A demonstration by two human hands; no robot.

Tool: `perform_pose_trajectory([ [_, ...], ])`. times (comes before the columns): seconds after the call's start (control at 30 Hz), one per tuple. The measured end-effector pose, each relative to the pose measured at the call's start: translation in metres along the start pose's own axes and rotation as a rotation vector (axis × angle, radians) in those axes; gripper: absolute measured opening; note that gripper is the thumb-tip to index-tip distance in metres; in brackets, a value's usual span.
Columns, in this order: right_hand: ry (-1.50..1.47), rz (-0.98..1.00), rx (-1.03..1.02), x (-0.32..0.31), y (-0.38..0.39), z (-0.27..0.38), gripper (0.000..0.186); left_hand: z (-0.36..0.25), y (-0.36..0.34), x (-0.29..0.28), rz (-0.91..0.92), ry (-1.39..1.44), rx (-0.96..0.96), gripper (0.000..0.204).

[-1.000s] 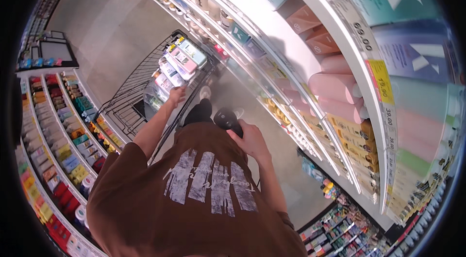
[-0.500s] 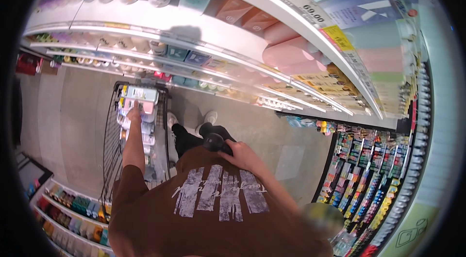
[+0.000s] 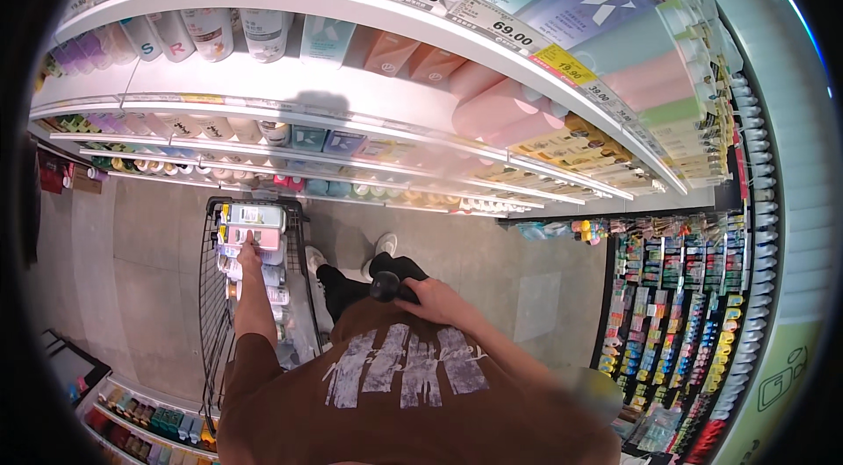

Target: Scanning various personal care and cleaning products on shelves in a supermarket and placing some in a shopping cart.

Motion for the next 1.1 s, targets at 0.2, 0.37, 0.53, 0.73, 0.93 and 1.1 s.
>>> perform_pose_trajectory([
  [0.2,0.026,0.031,-0.024,0.01,-0.002,-0.007,0.042,0.004,0.017,0.004,-0.064,-0.215,-0.02,0.061],
  [0.37,0.002,0.028,0.079,0.014,0.003,-0.015,0.042,-0.013,0.075,0.018,-0.459,-0.621,-0.004,0.107],
  [0.53,-0.028,0.038,0.05,0.023,0.008,-0.012,0.042,-0.021,0.062,0.002,-0.574,-0.837,-0.144,0.139],
  [0.73,-0.042,0.007,0.066,0.026,0.013,-0.016,0.042,-0.023,0.026,0.0,-0.373,-0.82,-0.058,0.132],
  [0.93,-0.058,-0.009,0.053,0.028,0.014,-0.022,0.042,-0.02,0.057,0.011,-0.513,-0.822,-0.091,0.124],
  [1.1,-0.038,-0.032,0.037,0.023,0.012,-0.018,0.043,-0.024,0.057,0.0,-0.461,-0.824,-0.06,0.123],
])
Point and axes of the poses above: each hand's wrist, its own y-axis away from the middle knuckle, its own x-axis out of the palm, z = x × y, the point moved 10 cm from there along -y, towards the middle knuckle, and after that the axes turned 12 degrees about -x, right-handed, at the moved point
